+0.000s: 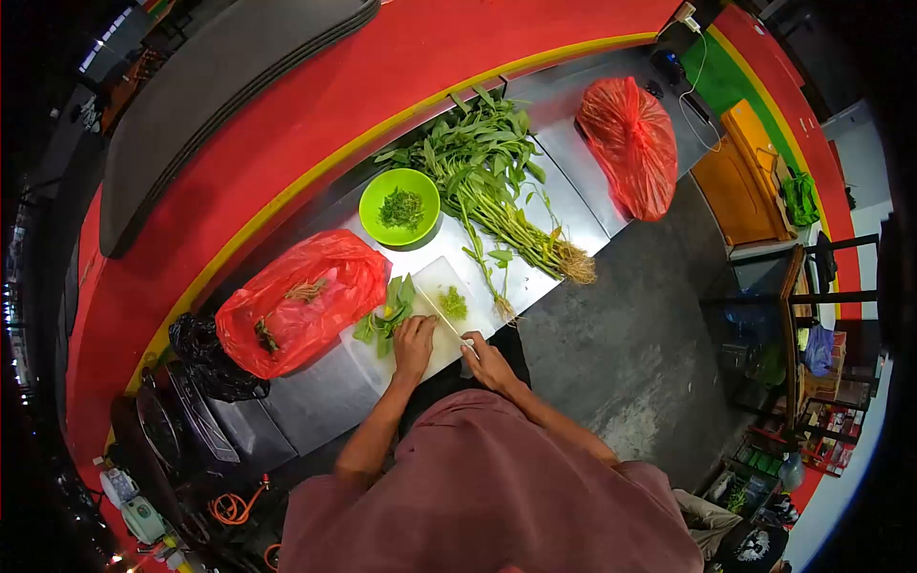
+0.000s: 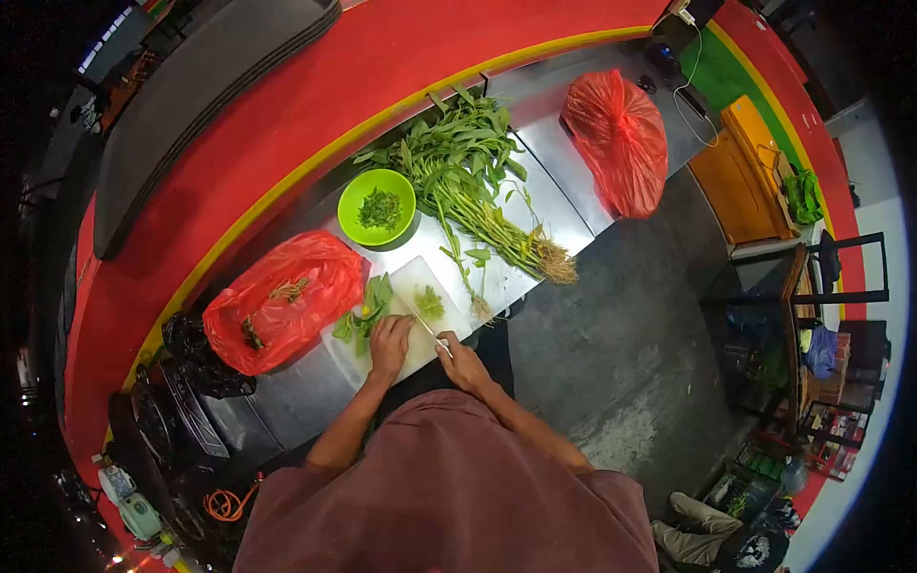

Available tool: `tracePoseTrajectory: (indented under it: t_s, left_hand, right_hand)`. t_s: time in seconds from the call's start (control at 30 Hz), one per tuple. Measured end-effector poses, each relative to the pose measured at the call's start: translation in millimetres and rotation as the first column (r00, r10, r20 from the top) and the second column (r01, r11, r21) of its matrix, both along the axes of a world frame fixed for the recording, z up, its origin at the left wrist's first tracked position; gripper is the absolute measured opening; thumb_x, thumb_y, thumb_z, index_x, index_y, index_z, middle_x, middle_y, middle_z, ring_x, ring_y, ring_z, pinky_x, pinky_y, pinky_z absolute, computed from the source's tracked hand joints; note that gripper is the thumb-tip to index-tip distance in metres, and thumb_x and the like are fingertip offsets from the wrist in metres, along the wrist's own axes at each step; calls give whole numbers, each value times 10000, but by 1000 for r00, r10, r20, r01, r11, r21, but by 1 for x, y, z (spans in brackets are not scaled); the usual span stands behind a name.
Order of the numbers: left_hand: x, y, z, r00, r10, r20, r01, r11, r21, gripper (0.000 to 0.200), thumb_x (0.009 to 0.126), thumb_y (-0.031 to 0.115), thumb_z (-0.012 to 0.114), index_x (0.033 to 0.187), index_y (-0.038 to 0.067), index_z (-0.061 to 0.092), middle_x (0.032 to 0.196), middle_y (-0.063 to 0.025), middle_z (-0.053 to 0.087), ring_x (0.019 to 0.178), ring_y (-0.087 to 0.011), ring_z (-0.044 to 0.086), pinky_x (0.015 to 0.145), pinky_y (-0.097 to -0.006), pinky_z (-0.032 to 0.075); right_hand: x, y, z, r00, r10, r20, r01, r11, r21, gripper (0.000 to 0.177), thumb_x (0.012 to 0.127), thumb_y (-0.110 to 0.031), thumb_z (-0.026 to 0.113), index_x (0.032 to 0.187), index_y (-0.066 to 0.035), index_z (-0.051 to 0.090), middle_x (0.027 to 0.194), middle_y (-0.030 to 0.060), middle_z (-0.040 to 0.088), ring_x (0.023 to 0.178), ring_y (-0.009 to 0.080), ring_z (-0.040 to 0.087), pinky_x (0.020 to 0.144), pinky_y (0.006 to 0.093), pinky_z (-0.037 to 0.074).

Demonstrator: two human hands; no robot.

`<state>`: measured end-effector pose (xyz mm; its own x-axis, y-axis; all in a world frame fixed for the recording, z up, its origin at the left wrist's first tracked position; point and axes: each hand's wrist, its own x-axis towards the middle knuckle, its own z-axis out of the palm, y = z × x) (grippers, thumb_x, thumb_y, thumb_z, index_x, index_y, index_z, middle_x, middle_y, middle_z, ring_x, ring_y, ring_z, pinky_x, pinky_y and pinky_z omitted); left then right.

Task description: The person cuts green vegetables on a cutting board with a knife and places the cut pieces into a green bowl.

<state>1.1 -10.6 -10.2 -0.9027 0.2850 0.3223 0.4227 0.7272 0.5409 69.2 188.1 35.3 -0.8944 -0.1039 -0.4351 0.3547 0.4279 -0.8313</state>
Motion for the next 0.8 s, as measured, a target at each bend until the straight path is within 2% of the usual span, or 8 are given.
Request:
tracePoseTrajectory:
  t_s: [0.07,0.1,0.23,0.3,0.43,0.5,0.7,0.8]
  left_hand:
    - [-2,-1,-1,999,-34,-24,33,999,-31,195,909,86,721,1099,112,760,960,-47,679,906,-272,653,771,-427,483]
    - [-2,-1,1,999,-38,-18,37,999,-27,196,899,79,727,1092,108,753,959,-49,682,898,-272,651,767,-425,481]
    - [-3,1,5,999,-30,-32,29,999,-31,171,890,73,733,1057,108,744,945,-46,668,859,-277,633,748,-432,472]
    - [-3,2,7,999,-27,-21,27,999,-24,166,895,69,721,1057,101,745,944,-56,663,872,-292,633,763,-440,474]
    - [-2,2,7,1000,-26,7,27,999,-39,171,893,63,718,1059,93,742,951,-62,656,887,-302,632,775,-444,475]
    - [-3,2,6,999,-23,-22,22,999,-28,180,886,65,724,1062,94,742,959,-59,661,880,-298,631,772,-441,475]
    - [-2,2,8,999,-30,18,30,1000,2,193,888,55,716,1075,92,751,947,-62,666,880,-303,635,772,-444,472]
    - [-2,4,10,1000,-10,21,10,1000,20,198,893,42,706,1079,91,754,941,-61,669,887,-305,637,774,-448,470]
  right_hand:
    - [2,0,-2,1000,11,-14,-11,1000,11,341,1107,-315,498,1352,-78,473,859,289,691,834,511,679,739,551,496]
    - [1,-1,-3,999,17,-43,-17,1000,0,360,1121,-305,465,1377,-54,469,770,226,648,704,370,642,702,491,469]
    - [2,-1,-5,1000,26,14,-26,1000,6,360,1122,-307,466,1371,-47,475,751,228,633,682,369,627,696,493,461]
    - [2,-2,-7,997,19,-75,-20,1000,-10,341,1120,-289,483,1342,-31,491,745,238,628,653,393,611,669,499,452]
    - [3,-2,-6,994,32,-101,-31,999,18,322,1114,-270,505,1313,-17,503,772,262,643,687,442,636,661,518,465]
    - [3,-3,-6,996,32,-79,-28,999,41,296,1109,-283,492,1286,-49,533,931,319,692,908,533,662,768,597,490]
    - [-1,-8,-7,996,46,-76,-35,990,138,296,1114,-271,476,1285,-38,540,928,317,694,902,529,669,772,597,497]
    - [-2,-7,-2,996,23,-92,-17,997,75,303,1117,-267,470,1285,-27,544,929,317,694,893,526,671,776,593,502]
